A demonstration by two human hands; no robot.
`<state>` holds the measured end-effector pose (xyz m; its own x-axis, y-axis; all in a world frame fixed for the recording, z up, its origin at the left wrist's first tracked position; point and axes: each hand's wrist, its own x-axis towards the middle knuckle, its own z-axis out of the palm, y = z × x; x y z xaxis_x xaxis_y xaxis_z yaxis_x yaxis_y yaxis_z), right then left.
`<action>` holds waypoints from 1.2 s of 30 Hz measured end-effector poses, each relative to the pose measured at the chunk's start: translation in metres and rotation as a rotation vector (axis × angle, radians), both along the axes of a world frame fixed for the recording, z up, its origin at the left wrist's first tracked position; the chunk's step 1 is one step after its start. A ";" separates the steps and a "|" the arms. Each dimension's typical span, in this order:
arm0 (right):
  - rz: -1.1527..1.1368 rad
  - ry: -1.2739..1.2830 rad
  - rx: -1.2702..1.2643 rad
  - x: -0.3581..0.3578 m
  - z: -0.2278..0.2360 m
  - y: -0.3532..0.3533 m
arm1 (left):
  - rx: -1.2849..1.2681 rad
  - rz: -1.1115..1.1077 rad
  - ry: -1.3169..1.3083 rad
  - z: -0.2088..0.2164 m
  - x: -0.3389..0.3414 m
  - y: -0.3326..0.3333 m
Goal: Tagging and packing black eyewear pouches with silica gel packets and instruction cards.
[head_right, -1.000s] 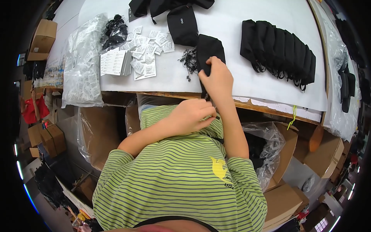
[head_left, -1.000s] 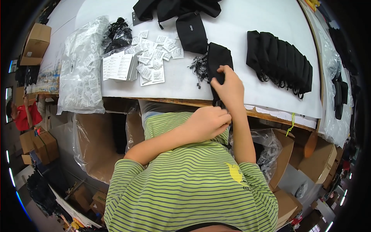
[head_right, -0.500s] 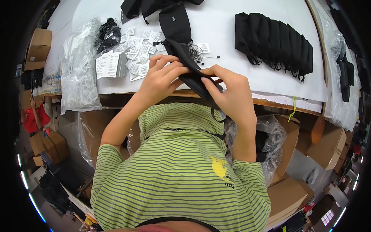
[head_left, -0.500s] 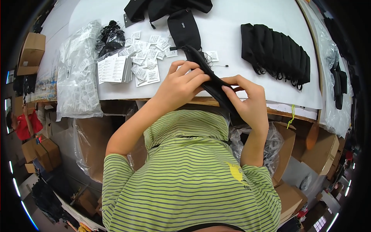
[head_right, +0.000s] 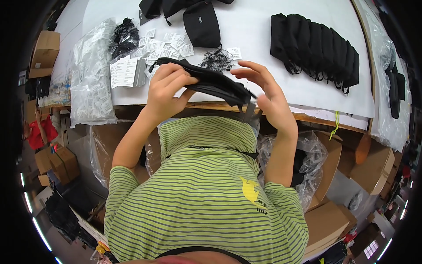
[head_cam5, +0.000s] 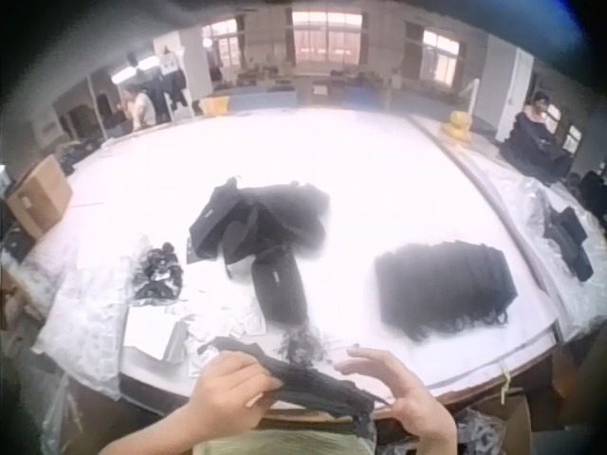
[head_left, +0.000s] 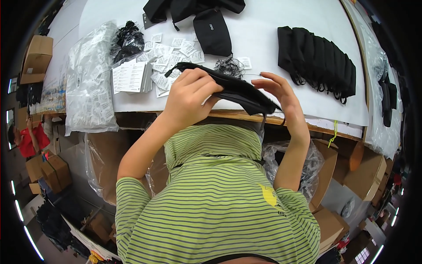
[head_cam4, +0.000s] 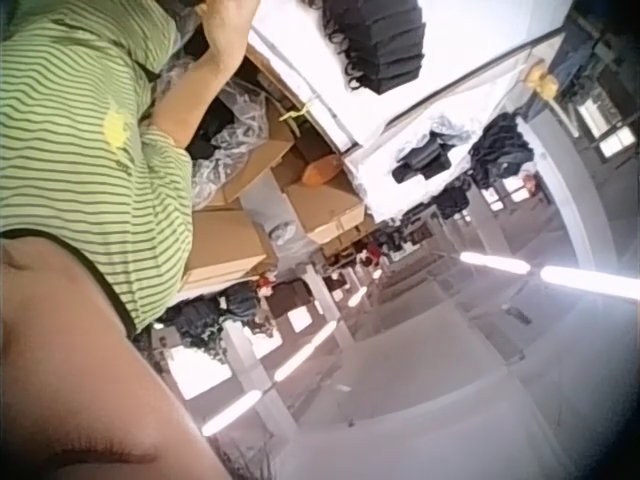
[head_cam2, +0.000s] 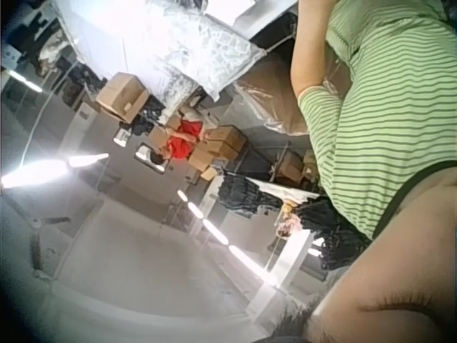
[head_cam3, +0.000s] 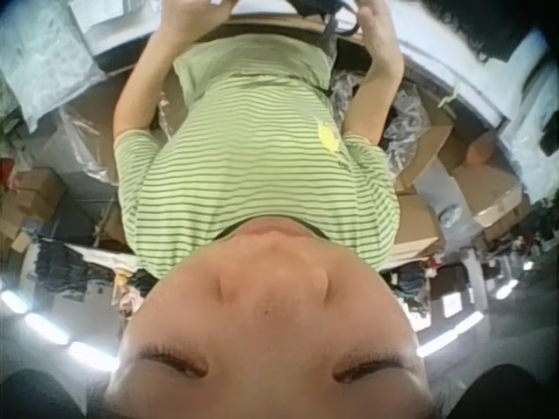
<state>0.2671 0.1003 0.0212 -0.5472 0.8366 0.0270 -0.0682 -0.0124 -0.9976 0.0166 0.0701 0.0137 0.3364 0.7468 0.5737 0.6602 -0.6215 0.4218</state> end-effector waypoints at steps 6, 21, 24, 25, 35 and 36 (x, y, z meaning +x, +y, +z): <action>-0.148 -0.250 0.017 -0.011 -0.037 -0.028 | -0.135 0.072 -0.136 0.001 -0.002 -0.005; -0.054 -0.634 0.076 0.037 -0.028 -0.001 | -0.552 0.169 0.157 -0.031 -0.039 -0.054; -0.092 -0.793 0.049 0.068 -0.022 0.005 | -0.830 0.145 0.261 -0.030 -0.032 -0.065; -0.133 -0.788 0.025 0.075 -0.021 0.007 | -0.905 0.129 0.324 -0.029 -0.031 -0.068; 0.205 -0.054 -0.433 0.083 -0.033 0.008 | -1.219 -0.157 0.019 -0.017 -0.046 -0.063; 0.204 -0.054 -0.433 0.082 -0.046 0.011 | -1.218 -0.157 0.020 -0.015 -0.049 -0.061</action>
<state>0.3496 0.1111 -0.0243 -0.6924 0.6401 -0.3330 0.0307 -0.4349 -0.8999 -0.0324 0.0095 -0.0011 0.4717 0.7417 -0.4769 0.6268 0.0983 0.7729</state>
